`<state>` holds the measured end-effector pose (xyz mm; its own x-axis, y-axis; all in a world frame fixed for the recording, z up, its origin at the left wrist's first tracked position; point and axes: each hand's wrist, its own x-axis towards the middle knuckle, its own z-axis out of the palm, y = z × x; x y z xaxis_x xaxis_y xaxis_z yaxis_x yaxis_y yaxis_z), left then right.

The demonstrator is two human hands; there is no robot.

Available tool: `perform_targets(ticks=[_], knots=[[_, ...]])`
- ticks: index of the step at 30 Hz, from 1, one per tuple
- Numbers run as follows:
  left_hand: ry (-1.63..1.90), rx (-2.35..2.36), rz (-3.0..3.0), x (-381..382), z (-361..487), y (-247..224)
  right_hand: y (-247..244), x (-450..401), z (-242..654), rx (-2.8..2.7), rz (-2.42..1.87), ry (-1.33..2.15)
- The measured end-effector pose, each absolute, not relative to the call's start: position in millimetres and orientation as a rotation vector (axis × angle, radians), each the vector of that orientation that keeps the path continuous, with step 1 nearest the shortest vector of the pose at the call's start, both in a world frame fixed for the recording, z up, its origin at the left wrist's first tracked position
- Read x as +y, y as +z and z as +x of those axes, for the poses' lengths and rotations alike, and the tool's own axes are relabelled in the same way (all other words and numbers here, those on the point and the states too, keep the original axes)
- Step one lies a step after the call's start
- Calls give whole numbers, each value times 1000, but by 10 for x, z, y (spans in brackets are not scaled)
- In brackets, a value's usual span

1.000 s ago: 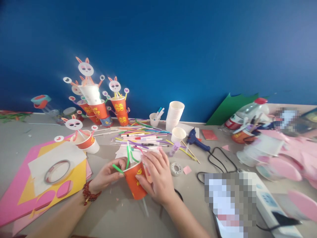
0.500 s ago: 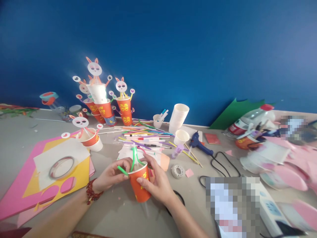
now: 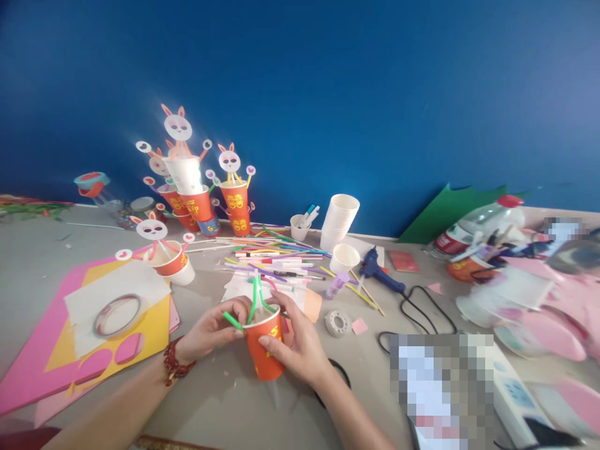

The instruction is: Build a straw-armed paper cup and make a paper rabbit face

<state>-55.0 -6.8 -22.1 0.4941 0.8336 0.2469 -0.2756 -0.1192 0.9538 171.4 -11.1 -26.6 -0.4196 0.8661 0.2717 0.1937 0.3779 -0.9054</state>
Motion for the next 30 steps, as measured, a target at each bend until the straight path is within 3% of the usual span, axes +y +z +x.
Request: perform_targets(ticks=[30], knots=[[1008, 485, 979, -105, -491, -369, -375, -186, 1669, -1970, -981, 601]])
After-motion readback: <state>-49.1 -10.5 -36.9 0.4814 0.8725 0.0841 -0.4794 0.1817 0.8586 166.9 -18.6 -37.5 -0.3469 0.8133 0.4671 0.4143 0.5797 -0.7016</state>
